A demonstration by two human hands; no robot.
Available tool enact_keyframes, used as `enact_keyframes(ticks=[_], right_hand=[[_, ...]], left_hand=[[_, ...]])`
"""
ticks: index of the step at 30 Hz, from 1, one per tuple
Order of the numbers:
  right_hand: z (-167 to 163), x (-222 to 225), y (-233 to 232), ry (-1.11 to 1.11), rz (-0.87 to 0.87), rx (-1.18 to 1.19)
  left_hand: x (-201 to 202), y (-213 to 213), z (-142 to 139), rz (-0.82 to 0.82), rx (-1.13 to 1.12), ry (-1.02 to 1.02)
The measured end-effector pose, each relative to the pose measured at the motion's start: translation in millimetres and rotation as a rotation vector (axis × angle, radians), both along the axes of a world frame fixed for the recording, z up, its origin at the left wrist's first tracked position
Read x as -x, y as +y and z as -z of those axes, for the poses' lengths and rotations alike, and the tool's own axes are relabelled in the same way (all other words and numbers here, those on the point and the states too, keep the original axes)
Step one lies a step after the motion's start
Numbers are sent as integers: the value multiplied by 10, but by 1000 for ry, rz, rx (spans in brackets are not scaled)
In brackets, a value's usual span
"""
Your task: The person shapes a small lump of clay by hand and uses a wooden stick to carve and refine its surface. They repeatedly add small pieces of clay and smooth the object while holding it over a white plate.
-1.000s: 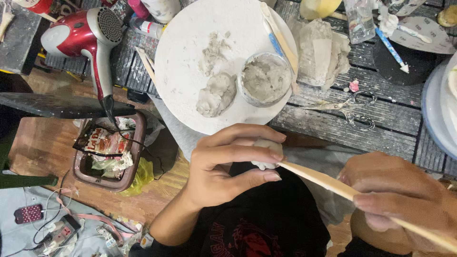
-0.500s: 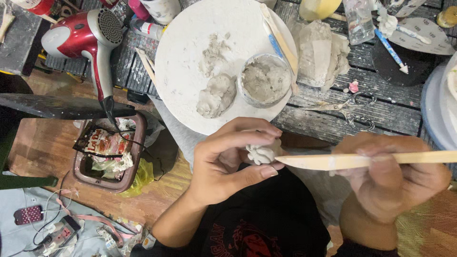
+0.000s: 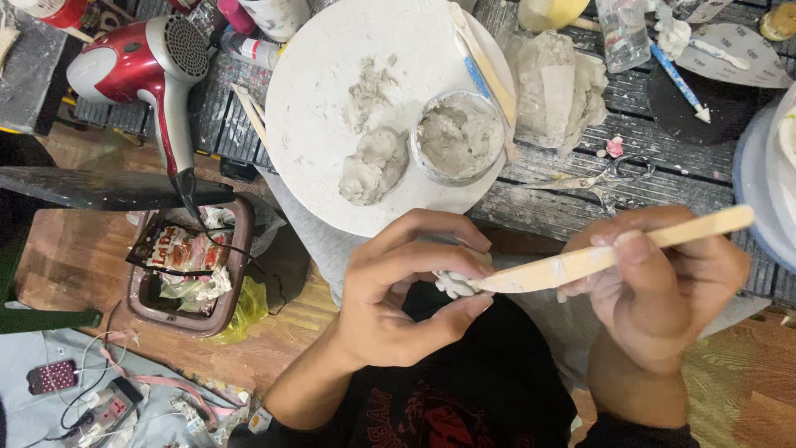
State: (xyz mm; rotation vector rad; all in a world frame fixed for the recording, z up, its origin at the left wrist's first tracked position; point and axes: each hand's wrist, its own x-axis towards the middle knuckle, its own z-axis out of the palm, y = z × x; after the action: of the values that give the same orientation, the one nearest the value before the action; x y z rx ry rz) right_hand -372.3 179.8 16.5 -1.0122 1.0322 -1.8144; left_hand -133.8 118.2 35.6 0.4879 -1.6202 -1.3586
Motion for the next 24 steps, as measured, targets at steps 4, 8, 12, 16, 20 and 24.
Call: enact_keyframes(ticks=[4, 8, 12, 16, 20, 24], right_hand=[[70, 21, -49, -59, -6, -20], [104, 19, -70, -125, -10, -2], [117, -4, -40, -123, -4, 15], [123, -40, -7, -111, 17, 4], [124, -50, -5, -108, 23, 11], [117, -46, -4, -91, 24, 28]], left_hand=[[-8, 6, 18, -2, 12, 11], [1, 4, 44, 4, -21, 35], [10, 7, 50, 8, -42, 68], [17, -3, 37, -45, 104, 28], [14, -12, 17, -85, 159, 0], [32, -35, 25, -85, 125, -1]])
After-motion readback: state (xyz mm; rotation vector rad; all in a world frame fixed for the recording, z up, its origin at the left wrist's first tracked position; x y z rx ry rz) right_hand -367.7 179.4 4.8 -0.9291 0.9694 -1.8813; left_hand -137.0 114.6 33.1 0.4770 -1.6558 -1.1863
